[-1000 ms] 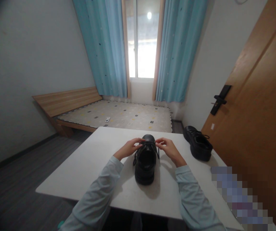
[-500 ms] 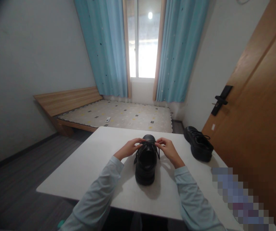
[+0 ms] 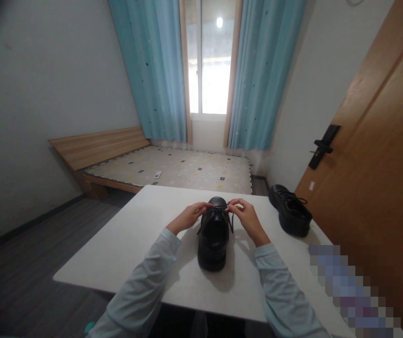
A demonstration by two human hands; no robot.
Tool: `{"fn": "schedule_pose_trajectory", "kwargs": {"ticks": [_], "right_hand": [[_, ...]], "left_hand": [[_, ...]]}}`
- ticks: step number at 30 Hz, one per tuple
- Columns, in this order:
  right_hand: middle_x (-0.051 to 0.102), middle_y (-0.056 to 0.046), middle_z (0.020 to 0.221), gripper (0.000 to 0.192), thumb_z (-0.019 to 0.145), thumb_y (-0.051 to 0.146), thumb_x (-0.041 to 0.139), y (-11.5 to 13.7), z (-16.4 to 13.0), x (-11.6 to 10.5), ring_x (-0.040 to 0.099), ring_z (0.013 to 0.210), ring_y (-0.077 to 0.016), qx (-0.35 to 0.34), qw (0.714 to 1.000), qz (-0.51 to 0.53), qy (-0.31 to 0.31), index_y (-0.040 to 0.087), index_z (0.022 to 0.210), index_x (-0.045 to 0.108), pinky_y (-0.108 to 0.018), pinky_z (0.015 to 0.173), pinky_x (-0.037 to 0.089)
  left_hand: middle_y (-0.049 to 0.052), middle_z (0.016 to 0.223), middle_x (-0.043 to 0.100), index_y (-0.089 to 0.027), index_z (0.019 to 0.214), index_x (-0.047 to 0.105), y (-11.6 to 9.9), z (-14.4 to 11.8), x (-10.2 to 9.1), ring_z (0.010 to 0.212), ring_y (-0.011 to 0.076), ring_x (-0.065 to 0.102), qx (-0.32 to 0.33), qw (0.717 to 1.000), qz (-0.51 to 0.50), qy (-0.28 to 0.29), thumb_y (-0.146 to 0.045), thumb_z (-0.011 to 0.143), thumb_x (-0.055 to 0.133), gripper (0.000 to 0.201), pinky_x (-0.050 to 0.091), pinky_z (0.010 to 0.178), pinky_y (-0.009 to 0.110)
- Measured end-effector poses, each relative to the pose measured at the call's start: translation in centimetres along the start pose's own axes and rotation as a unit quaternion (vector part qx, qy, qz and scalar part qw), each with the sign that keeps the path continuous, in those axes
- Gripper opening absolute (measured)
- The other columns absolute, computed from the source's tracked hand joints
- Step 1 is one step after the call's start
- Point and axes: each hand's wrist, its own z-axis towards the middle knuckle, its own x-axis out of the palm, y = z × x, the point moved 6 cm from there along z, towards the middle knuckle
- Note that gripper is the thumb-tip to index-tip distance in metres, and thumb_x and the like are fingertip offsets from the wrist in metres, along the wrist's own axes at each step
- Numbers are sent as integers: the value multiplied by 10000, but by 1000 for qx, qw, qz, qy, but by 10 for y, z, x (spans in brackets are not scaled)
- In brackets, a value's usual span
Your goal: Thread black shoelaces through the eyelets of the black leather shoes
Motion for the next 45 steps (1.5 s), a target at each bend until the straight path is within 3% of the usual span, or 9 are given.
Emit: {"fn": "schedule_pose_trajectory", "kwargs": {"ticks": [8, 14, 19, 31, 37, 45], "right_hand": [[606, -17, 674, 317, 731, 484, 637, -9, 3, -1, 608, 640, -169, -4, 999, -47, 8, 181, 782, 562, -322, 648, 508], [577, -26, 709, 256, 757, 434, 613, -6, 3, -5, 548, 644, -154, -46, 989, -137, -9, 182, 737, 573, -289, 591, 461], [540, -38, 757, 222, 742, 412, 639, -3, 1, -3, 544, 686, -174, -73, 976, -203, 23, 190, 734, 639, -318, 626, 470], [540, -51, 804, 278, 744, 460, 628, -8, 1, -3, 564, 698, -174, -58, 975, -207, 64, 185, 702, 634, -338, 639, 514], [582, -85, 908, 184, 758, 357, 602, -4, 0, -3, 582, 853, -212, -88, 967, -230, 72, 179, 716, 621, -343, 679, 514], [613, -85, 880, 123, 735, 290, 590, -3, 1, -7, 592, 825, -211, -92, 961, -251, 67, 177, 689, 599, -367, 727, 503]], "left_hand": [[54, 1153, 646, -197, 1124, 607, 3, 0, 1, 1073, 167, 578, -1, 1000, 4, 0, -206, 896, 395, 312, 426, 979, 311], [58, 1143, 648, -190, 1128, 606, 2, 1, 0, 1060, 166, 583, 0, 1000, 6, -1, -208, 899, 388, 317, 433, 968, 306], [58, 1143, 648, -189, 1117, 611, 3, 1, 1, 1069, 167, 582, -1, 1000, 2, -2, -211, 900, 387, 313, 426, 977, 302], [76, 1146, 645, -169, 1118, 611, 7, 1, 3, 1075, 175, 580, 13, 1000, -15, -5, -199, 900, 378, 321, 426, 974, 309], [65, 1153, 647, -185, 1127, 610, 8, 1, 3, 1076, 173, 582, 14, 1000, -10, -6, -201, 903, 371, 328, 431, 970, 308], [66, 1152, 648, -190, 1127, 611, 10, 2, 4, 1073, 176, 581, 11, 1000, -9, -8, -205, 905, 371, 327, 430, 969, 316]]}}
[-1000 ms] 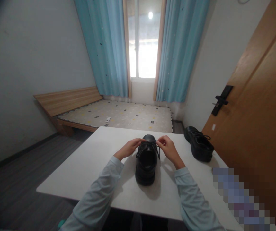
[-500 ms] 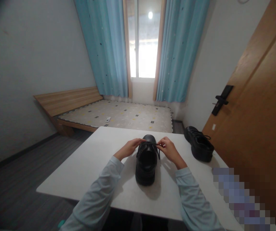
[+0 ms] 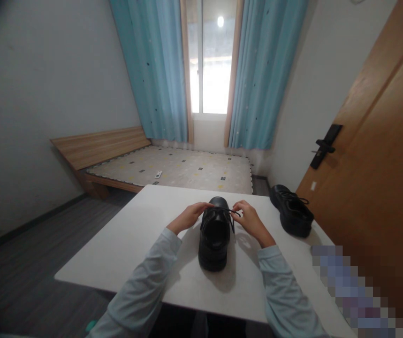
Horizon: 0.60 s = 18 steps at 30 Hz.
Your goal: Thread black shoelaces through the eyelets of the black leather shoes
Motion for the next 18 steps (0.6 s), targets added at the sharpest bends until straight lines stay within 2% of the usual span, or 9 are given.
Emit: {"fn": "schedule_pose_trajectory", "kwargs": {"ticks": [12, 18], "right_hand": [[608, -57, 764, 107, 693, 280, 574, -10, -1, -2, 579, 724, -190, 31, 999, -27, -4, 176, 687, 593, -335, 679, 490], [620, -60, 757, 113, 680, 294, 559, -13, -1, -5, 585, 718, -197, 50, 998, -36, -22, 183, 682, 580, -333, 663, 490]], "left_hand": [[80, 1150, 644, -169, 1128, 609, -1, 0, 0, 1071, 176, 580, 1, 1000, 3, 1, -183, 901, 361, 337, 429, 963, 309], [64, 1152, 645, -186, 1127, 615, -1, -1, -1, 1063, 172, 581, -22, 1000, 8, 3, -168, 880, 404, 325, 426, 972, 307]]}}
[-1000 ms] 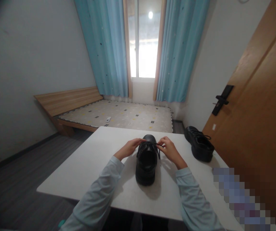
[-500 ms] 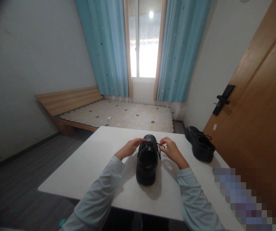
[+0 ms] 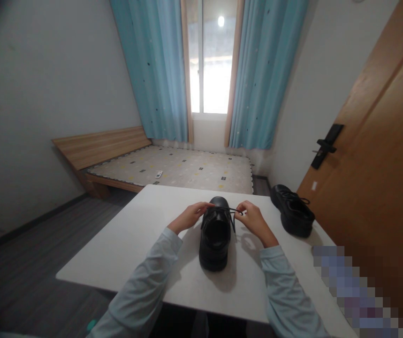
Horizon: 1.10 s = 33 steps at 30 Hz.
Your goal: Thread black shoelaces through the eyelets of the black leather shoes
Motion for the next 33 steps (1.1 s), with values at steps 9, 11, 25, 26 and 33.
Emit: {"fn": "schedule_pose_trajectory", "kwargs": {"ticks": [9, 11, 25, 26, 33], "right_hand": [[634, -44, 768, 161, 690, 335, 586, -5, -2, 4, 681, 714, -219, 83, 987, 141, 11, 186, 725, 533, -334, 680, 515], [632, -39, 770, 165, 689, 329, 593, -3, -2, 5, 695, 734, -230, 96, 982, 164, 16, 182, 726, 531, -332, 688, 521], [666, -45, 728, 193, 687, 340, 655, -6, -3, 9, 695, 733, -229, 89, 979, 181, 30, 172, 717, 565, -354, 701, 550], [671, -48, 725, 203, 684, 348, 665, -7, -3, 10, 694, 734, -230, 88, 979, 182, 32, 171, 719, 572, -355, 698, 551], [685, -67, 725, 274, 654, 409, 703, -10, -2, 12, 680, 719, -232, 84, 982, 163, 36, 156, 713, 616, -359, 689, 544]], "left_hand": [[67, 1142, 638, -198, 1123, 607, -2, 0, 1, 1049, 164, 582, 8, 1000, -2, 7, -177, 869, 463, 293, 438, 945, 297], [76, 1089, 642, -184, 1115, 593, 1, 0, 0, 962, 160, 606, -6, 1000, -1, -1, -211, 844, 523, 281, 475, 871, 291], [7, 785, 618, -164, 780, 548, 7, -7, 0, 741, 126, 551, -78, 993, 36, 79, -225, 803, 520, 71, 446, 702, 238], [3, 787, 611, -167, 790, 537, 6, -8, 0, 743, 126, 543, -77, 993, 42, 84, -229, 811, 504, 74, 444, 700, 238], [-18, 737, 559, -178, 783, 465, 5, -9, 2, 706, 120, 495, -84, 990, 56, 99, -226, 820, 432, 69, 431, 684, 233]]}}
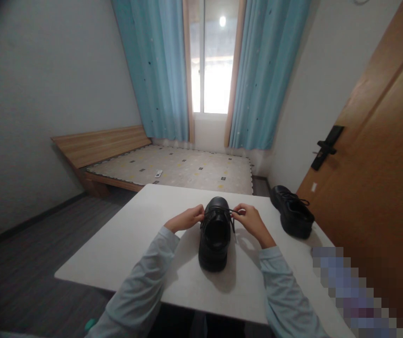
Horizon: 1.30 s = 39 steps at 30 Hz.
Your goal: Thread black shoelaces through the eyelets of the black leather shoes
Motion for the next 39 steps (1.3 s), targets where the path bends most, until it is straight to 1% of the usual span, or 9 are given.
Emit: {"fn": "schedule_pose_trajectory", "kwargs": {"ticks": [9, 13, 16, 19, 22, 26, 30, 35, 39], "right_hand": [[677, -66, 717, 305, 615, 425, 730, -1, 1, 0, 662, 695, -217, 1, 1000, 9, -3, 147, 694, 632, -355, 678, 541], [673, -64, 715, 321, 594, 432, 751, 3, -1, 1, 668, 717, -226, 14, 999, 47, 3, 145, 676, 633, -380, 708, 556], [677, -69, 726, 315, 582, 419, 765, 7, -4, -2, 678, 740, -236, 39, 995, 93, 8, 144, 672, 643, -396, 725, 564], [696, -83, 793, 297, 609, 404, 757, 11, -6, -6, 678, 798, -238, 58, 989, 135, 13, 144, 725, 673, -397, 757, 567], [708, -91, 857, 278, 644, 383, 738, 13, -8, -10, 669, 849, -230, 64, 981, 185, 15, 143, 777, 693, -406, 819, 551], [719, -93, 885, 224, 653, 348, 727, 13, -7, -11, 663, 901, -236, 75, 965, 249, 23, 153, 756, 688, -406, 880, 523], [725, -99, 920, 223, 720, 394, 657, 18, -6, -12, 660, 955, -251, 51, 966, 253, 27, 177, 770, 665, -412, 915, 500], [709, -89, 939, 273, 750, 462, 607, 21, -6, -16, 675, 912, -262, 29, 972, 234, 6, 197, 803, 643, -421, 872, 518], [679, -81, 953, 262, 756, 444, 604, 16, -5, -18, 677, 777, -216, 42, 974, 225, 1, 189, 805, 637, -398, 812, 542]], "left_hand": [[-26, 678, 566, -182, 825, 416, 3, 2, 6, 658, 116, 541, 11, 994, -106, 16, -269, 864, 356, 113, 437, 634, 239], [-24, 719, 548, -172, 800, 460, -2, 2, 3, 672, 104, 512, 23, 996, -84, 6, -281, 838, 417, 123, 425, 621, 215], [-18, 728, 550, -165, 776, 498, -7, 2, 0, 684, 108, 496, 33, 998, -46, -9, -325, 844, 430, 188, 412, 627, 214], [-10, 707, 558, -162, 770, 529, -9, 2, -3, 672, 114, 501, 31, 999, -29, -18, -385, 868, 402, 274, 417, 626, 219], [1, 718, 586, -165, 783, 551, -8, 2, -6, 685, 124, 528, 24, 998, -21, -47, -393, 887, 375, 306, 436, 654, 231], [20, 787, 633, -168, 879, 582, -5, 3, -12, 734, 137, 566, 25, 994, -16, -101, -363, 893, 392, 272, 460, 710, 252], [54, 954, 665, -174, 998, 596, -6, 3, -15, 870, 155, 603, 57, 989, -34, -133, -276, 888, 417, 233, 473, 828, 287], [60, 1112, 659, -186, 1064, 608, -7, 4, -12, 1033, 163, 593, 74, 988, -51, -123, -192, 884, 400, 275, 445, 949, 306], [53, 1154, 652, -194, 1117, 602, -6, 5, -9, 1075, 164, 587, 64, 991, -47, -107, -179, 890, 390, 311, 433, 972, 298]]}}
